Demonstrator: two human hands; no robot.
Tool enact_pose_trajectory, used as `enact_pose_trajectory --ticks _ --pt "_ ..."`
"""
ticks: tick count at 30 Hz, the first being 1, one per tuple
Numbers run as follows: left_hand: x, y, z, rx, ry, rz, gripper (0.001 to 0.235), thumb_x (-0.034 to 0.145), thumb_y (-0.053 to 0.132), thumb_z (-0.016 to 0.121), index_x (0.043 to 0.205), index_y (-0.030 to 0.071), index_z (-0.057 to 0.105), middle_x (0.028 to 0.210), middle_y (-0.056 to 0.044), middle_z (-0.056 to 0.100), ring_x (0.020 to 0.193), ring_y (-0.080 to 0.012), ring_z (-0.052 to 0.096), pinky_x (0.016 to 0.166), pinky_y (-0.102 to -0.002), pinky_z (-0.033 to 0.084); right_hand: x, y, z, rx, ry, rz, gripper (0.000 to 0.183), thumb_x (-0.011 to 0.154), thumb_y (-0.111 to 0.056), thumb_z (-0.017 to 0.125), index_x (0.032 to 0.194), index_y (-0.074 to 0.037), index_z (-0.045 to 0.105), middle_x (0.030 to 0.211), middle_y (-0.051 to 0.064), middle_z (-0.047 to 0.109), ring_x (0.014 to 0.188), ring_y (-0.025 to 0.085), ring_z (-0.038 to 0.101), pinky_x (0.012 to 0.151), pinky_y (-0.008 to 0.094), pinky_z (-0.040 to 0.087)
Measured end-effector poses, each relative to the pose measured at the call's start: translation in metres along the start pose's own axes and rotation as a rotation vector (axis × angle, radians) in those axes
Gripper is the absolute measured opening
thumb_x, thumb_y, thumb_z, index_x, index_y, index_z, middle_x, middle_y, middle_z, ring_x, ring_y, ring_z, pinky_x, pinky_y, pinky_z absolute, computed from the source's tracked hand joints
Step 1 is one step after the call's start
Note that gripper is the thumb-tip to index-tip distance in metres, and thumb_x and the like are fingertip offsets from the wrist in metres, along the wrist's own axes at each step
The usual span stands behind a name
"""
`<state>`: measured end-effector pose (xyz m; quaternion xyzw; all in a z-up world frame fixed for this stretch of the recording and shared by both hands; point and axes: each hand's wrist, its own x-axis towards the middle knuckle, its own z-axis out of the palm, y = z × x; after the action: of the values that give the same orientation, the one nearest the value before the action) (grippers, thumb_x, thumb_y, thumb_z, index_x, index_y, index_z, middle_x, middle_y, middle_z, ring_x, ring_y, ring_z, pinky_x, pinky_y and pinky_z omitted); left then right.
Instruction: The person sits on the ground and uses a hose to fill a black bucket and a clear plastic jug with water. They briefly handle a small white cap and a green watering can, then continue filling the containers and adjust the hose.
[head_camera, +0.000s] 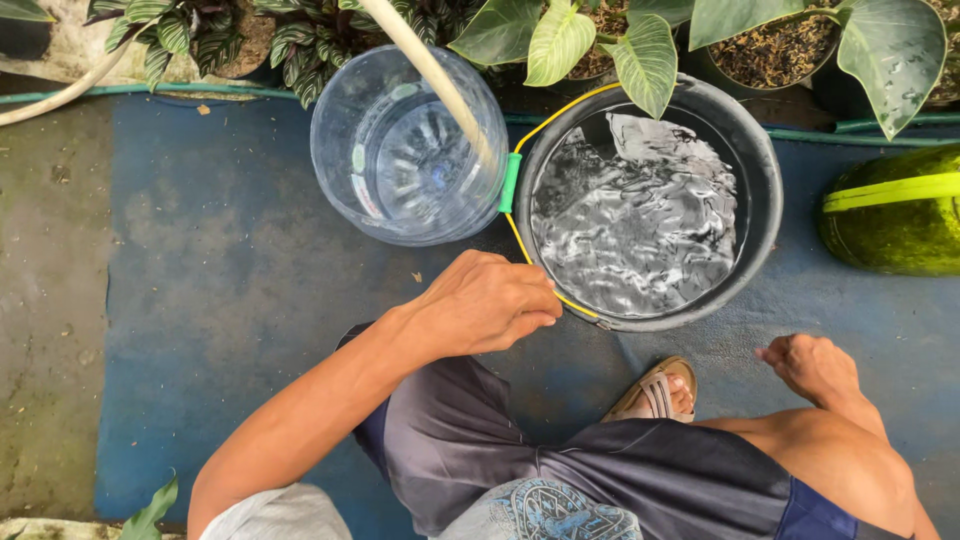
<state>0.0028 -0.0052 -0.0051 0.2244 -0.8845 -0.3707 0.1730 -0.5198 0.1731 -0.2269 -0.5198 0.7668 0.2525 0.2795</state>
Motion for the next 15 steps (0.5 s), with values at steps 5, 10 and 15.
enact_pose_trajectory --ticks 5,10,15 --pt "0.005 0.004 -0.005 0.027 -0.065 -0.076 0.015 0.092 0.024 0.073 0.1 0.012 0.077 0.092 -0.006 0.073 0.079 -0.0308 0.071 0.066 -0.043 0.053 0.002 0.005 0.024 0.146 0.205 -0.242 0.025 0.09 -0.03 0.07 0.109 -0.019 0.081 0.111 0.013 0.078 0.097 0.033 0.075 0.087 0.043 0.06" --pt "0.007 0.006 -0.005 0.039 0.015 -0.041 0.016 0.091 0.025 0.074 0.101 0.012 0.077 0.097 -0.006 0.074 0.081 -0.0303 0.071 0.069 -0.041 0.055 -0.008 -0.019 0.019 0.138 0.119 -0.012 0.031 0.095 -0.04 0.067 0.113 -0.019 0.08 0.095 0.015 0.08 0.092 0.034 0.076 0.082 0.047 0.059" --pt "0.008 0.005 -0.003 0.074 0.051 -0.019 0.019 0.088 0.027 0.077 0.098 0.011 0.079 0.101 -0.008 0.077 0.08 -0.0297 0.073 0.069 -0.041 0.057 -0.036 -0.05 -0.026 0.126 0.1 -0.018 0.042 0.103 -0.052 0.056 0.113 -0.019 0.08 0.092 0.016 0.079 0.093 0.038 0.074 0.081 0.048 0.058"
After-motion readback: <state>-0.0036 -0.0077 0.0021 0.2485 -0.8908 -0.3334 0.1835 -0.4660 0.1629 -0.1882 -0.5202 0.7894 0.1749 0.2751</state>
